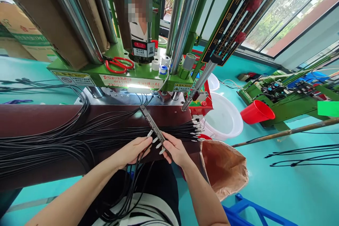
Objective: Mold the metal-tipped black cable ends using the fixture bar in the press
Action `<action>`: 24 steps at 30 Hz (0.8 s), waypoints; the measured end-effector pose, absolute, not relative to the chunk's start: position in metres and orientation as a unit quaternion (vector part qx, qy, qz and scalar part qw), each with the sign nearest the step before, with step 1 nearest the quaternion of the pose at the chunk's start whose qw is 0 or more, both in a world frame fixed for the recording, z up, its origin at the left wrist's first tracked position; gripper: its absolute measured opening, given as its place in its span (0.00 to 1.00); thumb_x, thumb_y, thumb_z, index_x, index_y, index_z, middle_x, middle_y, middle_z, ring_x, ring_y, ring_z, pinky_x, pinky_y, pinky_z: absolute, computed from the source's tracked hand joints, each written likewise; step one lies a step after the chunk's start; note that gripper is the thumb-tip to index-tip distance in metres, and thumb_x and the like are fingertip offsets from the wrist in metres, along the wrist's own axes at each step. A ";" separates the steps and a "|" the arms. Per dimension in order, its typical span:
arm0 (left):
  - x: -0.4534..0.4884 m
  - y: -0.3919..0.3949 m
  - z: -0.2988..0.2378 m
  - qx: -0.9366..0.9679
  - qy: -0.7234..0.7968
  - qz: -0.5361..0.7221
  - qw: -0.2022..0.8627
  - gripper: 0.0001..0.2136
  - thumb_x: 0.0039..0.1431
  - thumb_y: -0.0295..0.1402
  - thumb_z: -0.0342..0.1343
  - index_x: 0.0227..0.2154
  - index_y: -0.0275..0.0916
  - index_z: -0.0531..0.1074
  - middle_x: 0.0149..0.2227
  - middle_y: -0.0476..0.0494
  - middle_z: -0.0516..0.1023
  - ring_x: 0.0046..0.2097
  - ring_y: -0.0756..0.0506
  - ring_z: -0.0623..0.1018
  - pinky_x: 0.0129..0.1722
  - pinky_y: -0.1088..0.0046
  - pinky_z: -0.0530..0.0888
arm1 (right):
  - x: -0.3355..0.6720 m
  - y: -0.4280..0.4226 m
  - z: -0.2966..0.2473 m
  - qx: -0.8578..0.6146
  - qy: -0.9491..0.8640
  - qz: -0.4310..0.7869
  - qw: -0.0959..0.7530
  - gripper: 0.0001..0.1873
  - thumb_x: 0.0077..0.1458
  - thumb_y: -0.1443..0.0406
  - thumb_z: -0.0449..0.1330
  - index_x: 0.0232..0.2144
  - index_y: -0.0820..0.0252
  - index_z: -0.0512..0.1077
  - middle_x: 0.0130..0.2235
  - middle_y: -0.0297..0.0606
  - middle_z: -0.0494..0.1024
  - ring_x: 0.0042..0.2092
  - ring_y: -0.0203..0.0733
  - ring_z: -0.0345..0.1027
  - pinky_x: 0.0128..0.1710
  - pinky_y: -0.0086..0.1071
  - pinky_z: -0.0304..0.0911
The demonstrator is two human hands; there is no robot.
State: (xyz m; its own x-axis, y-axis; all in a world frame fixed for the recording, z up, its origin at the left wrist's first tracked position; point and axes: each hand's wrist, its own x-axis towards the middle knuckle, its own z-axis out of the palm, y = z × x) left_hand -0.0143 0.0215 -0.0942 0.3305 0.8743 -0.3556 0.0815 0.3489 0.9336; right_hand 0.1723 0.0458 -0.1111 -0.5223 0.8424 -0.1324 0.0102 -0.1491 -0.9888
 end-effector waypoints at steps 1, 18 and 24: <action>-0.014 0.021 -0.095 0.493 0.484 0.288 0.663 0.22 0.53 0.51 0.41 0.17 0.38 0.57 0.14 0.55 0.56 0.15 0.56 0.53 0.14 0.79 0.49 | 0.173 0.046 -0.110 -0.372 -0.576 0.659 0.308 0.22 0.56 0.59 0.52 0.52 0.60 0.63 0.20 0.29 0.66 0.13 0.26 0.53 0.10 0.22 0.48; -0.036 0.026 -0.094 0.603 0.480 0.184 0.610 0.22 0.55 0.49 0.38 0.14 0.38 0.56 0.14 0.54 0.57 0.17 0.55 0.56 0.17 0.77 0.54 | 0.176 0.052 -0.103 -0.360 -0.606 0.675 0.220 0.24 0.57 0.58 0.51 0.54 0.60 0.60 0.20 0.28 0.64 0.14 0.25 0.52 0.10 0.21 0.47; -0.039 0.027 -0.095 0.580 0.495 0.159 0.627 0.22 0.53 0.52 0.38 0.17 0.38 0.57 0.15 0.54 0.58 0.16 0.55 0.55 0.14 0.78 0.52 | 0.178 0.053 -0.105 -0.358 -0.604 0.677 0.221 0.24 0.57 0.59 0.51 0.54 0.61 0.61 0.19 0.28 0.64 0.13 0.25 0.51 0.10 0.21 0.46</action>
